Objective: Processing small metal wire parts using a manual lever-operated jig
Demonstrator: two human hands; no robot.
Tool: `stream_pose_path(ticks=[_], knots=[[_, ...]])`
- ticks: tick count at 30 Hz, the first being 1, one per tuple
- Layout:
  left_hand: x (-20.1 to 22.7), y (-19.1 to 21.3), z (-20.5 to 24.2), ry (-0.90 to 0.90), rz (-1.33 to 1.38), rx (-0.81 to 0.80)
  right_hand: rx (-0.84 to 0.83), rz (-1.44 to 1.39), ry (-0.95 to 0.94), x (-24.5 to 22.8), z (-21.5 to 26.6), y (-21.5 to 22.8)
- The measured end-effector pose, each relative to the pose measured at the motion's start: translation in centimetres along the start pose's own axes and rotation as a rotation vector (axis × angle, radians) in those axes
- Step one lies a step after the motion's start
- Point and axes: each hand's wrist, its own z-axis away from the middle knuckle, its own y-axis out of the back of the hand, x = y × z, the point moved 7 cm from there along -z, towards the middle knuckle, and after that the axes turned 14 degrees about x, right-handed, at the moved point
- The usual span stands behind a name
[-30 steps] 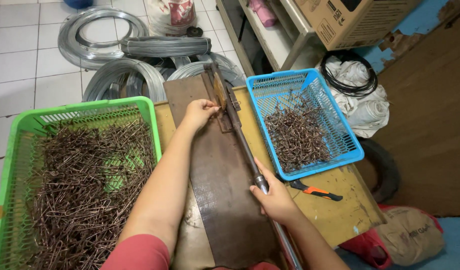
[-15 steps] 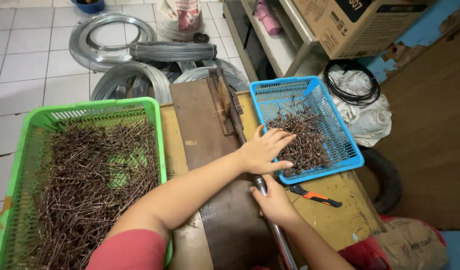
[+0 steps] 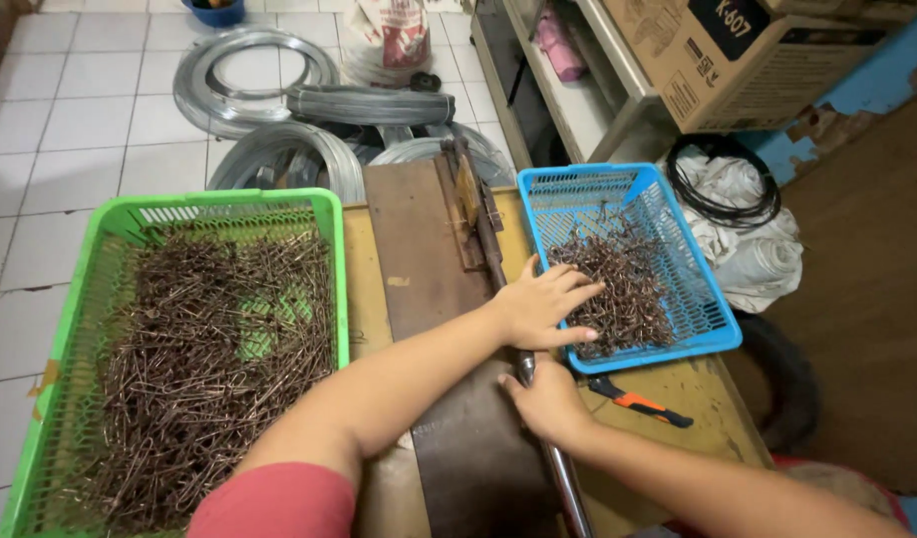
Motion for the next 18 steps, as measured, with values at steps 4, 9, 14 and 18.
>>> stream_pose_path(ticks=[4,9,14,18], knots=[[0.0,-1.8,0.8,-0.007,-0.025,-0.05,0.03,-0.014,-0.026,2.2,-0.4,-2.1],[-0.5,-2.1,0.5,-0.029,-0.069,-0.005,0.036,-0.009,-0.007,2.2,-1.1,-2.5],[-0.4,-2.5,0.7,-0.006,-0.061,-0.026,0.053,0.027,0.014,2.3,-0.9,-2.7],[-0.1,-2.2,0.7,0.006,-0.067,-0.041,0.008,-0.006,0.012,1.9,-0.6,-2.4]])
